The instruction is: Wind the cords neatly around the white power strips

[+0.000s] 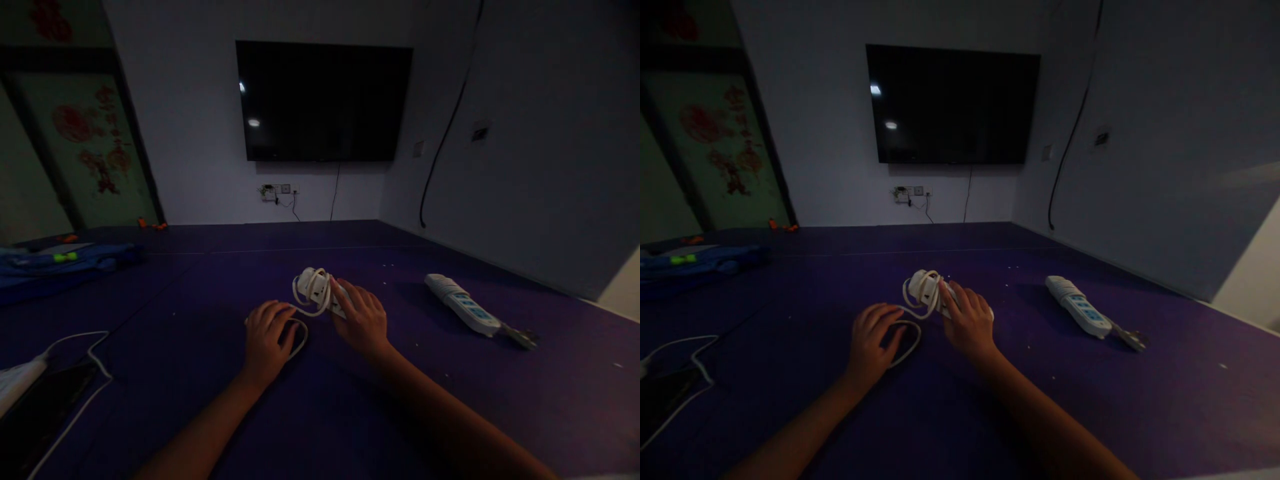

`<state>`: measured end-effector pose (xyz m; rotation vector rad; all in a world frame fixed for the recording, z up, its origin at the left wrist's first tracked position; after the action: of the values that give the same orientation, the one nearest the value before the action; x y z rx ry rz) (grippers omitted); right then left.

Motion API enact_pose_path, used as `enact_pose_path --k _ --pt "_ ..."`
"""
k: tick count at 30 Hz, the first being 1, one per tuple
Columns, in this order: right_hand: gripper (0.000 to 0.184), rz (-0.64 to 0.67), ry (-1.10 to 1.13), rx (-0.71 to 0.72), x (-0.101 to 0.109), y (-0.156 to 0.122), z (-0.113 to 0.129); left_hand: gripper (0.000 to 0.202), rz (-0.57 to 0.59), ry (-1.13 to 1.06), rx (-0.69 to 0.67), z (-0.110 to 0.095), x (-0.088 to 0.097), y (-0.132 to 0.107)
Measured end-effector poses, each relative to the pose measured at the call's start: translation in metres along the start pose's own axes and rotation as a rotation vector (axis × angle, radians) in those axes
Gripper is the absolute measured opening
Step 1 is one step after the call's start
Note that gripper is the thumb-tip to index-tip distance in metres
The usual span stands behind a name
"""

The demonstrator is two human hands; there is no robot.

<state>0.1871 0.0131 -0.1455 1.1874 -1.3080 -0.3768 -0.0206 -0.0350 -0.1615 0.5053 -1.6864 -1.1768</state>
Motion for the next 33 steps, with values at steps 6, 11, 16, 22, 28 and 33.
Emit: enact_pose_path --k 6,11,16,22,28,33 --pt "0.055 0.018 0.012 0.066 0.006 0.000 0.008 0.024 0.027 -0.051 -0.094 -0.007 -0.004 -0.001" --pt "0.054 0.013 0.034 0.097 0.006 -0.001 0.011 0.024 0.076 -0.054 -0.108 -0.006 -0.007 -0.001" --pt "0.053 0.009 0.055 0.126 0.006 -0.002 0.014 0.021 0.131 -0.066 -0.107 -0.008 -0.005 0.000" --pt "0.055 0.035 0.067 0.142 0.005 -0.003 0.015 0.013 0.148 -0.055 -0.083 -0.009 -0.002 0.001" --pt "0.055 0.066 0.053 0.148 0.002 -0.004 0.012 0.016 0.121 -0.007 -0.046 -0.010 0.002 0.003" --pt "0.057 0.067 0.023 0.121 -0.001 -0.003 0.007 0.018 0.043 -0.005 0.057 -0.007 0.006 0.004"
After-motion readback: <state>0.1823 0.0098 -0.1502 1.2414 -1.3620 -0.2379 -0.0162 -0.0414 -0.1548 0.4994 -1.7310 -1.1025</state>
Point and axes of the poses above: each hand's wrist, its own y-axis towards the middle knuckle, its own x-axis out of the back of the hand, z = x × y, the point moved 1 cm from there along y, towards the middle knuckle, and after that the axes turned 4 degrees about z, right-handed, at the moved point
